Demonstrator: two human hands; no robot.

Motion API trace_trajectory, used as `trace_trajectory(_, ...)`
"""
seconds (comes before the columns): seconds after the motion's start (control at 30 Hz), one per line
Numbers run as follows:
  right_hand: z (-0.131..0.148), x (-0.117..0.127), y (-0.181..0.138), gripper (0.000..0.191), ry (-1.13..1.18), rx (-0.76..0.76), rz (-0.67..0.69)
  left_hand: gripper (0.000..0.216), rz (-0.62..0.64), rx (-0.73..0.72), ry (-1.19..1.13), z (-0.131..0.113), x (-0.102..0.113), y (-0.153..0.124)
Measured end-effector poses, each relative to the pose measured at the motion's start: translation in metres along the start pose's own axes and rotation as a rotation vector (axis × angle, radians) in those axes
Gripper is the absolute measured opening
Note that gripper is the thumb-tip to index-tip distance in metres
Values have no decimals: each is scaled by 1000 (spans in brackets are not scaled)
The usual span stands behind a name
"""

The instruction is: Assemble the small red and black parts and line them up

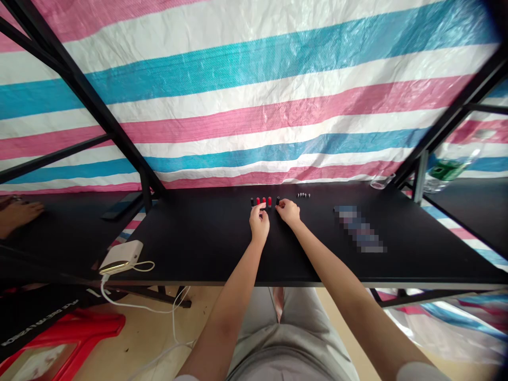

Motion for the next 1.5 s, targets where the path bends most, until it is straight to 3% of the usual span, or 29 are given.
trace_trajectory(0.3, 2, -11, 7, 10, -73, -10, -22, 25, -41, 113, -32, 7, 1, 2)
trace_trajectory(0.5, 0, -3, 2, 15, -66, -20, -5, 21, -66, 188, -77, 14, 1, 2)
trace_trajectory(0.73, -10, 11, -29, 24, 185, 133, -221, 20, -76, 243, -184, 15, -1, 2)
trace_trajectory(0.87, -11, 13, -40, 24, 222, 219, -270, 23, -57, 273, -234, 10, -2, 0)
trace_trajectory(1.5, -12, 12, -41, 21, 200, 250, -264, 24, -47, 297, -244, 9, -2, -2)
Point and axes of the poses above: each hand's wrist, its own y-axis towards the middle knuckle, its own x-axis out of the back of the hand, z = x × y, the point moved 2 cm from there along y, towards the middle knuckle, and after that the axes turned 1 degree about -z, right-handed, at the moved point
